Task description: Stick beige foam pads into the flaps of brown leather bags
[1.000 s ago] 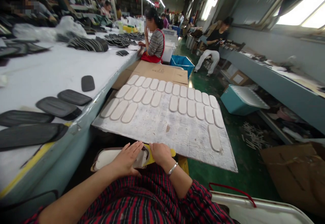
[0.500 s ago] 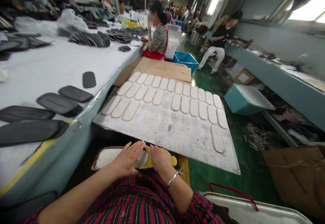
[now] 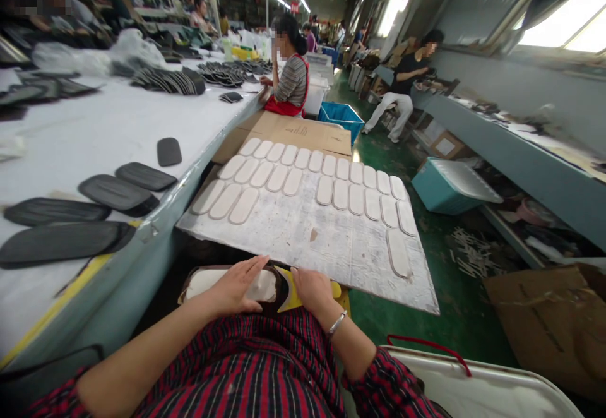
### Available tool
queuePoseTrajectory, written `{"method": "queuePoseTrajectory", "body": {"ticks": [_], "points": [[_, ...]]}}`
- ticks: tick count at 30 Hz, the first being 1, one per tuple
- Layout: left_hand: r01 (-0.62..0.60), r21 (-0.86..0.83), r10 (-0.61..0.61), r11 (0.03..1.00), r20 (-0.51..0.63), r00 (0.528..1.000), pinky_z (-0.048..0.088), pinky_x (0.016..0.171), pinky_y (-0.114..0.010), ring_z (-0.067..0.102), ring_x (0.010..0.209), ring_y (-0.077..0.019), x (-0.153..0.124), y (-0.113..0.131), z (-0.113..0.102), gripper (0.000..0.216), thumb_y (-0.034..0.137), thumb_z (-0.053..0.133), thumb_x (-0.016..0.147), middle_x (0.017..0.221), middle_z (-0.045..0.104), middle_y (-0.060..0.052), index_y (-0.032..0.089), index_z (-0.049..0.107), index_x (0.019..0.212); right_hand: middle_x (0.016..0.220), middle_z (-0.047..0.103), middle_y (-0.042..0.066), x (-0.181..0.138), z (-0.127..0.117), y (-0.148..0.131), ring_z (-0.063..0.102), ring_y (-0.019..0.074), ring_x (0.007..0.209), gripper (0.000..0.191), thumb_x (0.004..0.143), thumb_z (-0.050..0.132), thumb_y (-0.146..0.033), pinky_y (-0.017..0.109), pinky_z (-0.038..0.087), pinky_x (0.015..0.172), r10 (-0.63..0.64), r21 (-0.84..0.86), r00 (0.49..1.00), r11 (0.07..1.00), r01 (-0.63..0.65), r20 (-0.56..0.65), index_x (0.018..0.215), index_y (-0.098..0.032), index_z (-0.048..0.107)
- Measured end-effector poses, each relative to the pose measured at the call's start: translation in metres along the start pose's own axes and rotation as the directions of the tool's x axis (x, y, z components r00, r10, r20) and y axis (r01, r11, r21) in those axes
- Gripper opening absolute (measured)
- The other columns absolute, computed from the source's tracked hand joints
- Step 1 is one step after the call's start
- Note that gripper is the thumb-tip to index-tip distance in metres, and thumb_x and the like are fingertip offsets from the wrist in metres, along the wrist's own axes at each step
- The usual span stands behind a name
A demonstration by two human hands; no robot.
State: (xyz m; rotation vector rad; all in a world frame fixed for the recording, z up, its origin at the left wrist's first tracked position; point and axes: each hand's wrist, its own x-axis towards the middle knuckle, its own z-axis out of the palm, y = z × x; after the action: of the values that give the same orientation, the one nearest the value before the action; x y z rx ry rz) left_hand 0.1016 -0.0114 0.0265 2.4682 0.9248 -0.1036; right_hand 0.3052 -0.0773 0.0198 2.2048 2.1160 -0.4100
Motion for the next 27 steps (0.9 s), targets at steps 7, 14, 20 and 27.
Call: {"method": "queuePoseTrajectory", "body": {"ticks": [7,14,20,27], "points": [[-0.043,0.058,0.042,0.997,0.02,0.999,0.016,0.104,-0.048,0.024,0.129,-0.0334,0.005,0.0,0.006,0.117,0.068,0.063,0.047,0.142,0.028,-0.017,0.02,0.01,0.141,0.079,0.068,0.009,-0.001,0.015,-0.029,0.064,0.0172,0.075,0.05,0.096,0.016,-0.034,0.026,0.043,0.068,0.109,0.033,0.989,0.994,-0.106,-0.096,0.085,-0.016,0.062],[0.02,0.102,-0.013,0.995,-0.064,0.998,0.01,0.103,-0.05,0.03,0.122,-0.0336,0.007,0.011,0.019,0.124,0.073,0.062,0.04,0.133,0.036,-0.017,0.02,0.012,0.141,0.075,0.068,0.007,0.001,0.019,-0.031,0.063,0.0171,0.068,0.048,0.095,0.018,-0.036,0.026,0.042,0.062,0.145,0.069,0.984,0.988,-0.138,-0.108,0.082,-0.018,0.062],[0.006,0.087,0.003,0.996,-0.099,0.995,0.015,0.103,-0.042,0.036,0.116,-0.0291,0.01,0.007,0.017,0.12,0.061,0.069,0.046,0.127,0.043,-0.013,0.016,0.011,0.14,0.07,0.066,0.005,0.012,0.033,-0.032,0.062,0.0158,0.067,0.045,0.096,0.019,-0.032,0.025,0.039,0.062,0.097,0.078,0.969,0.994,-0.081,-0.228,0.08,-0.017,0.059],[0.032,-0.019,-0.034,0.999,-0.137,0.99,0.019,0.102,-0.041,0.041,0.115,-0.0273,0.011,0.007,0.014,0.122,0.058,0.071,0.047,0.124,0.048,-0.011,0.02,0.002,0.14,0.073,0.065,0.006,0.027,0.016,-0.028,0.059,0.0155,0.072,0.044,0.096,0.022,-0.032,0.026,0.035,0.068,-0.005,0.026,0.969,1.0,0.012,-0.248,0.077,-0.017,0.059]]}}
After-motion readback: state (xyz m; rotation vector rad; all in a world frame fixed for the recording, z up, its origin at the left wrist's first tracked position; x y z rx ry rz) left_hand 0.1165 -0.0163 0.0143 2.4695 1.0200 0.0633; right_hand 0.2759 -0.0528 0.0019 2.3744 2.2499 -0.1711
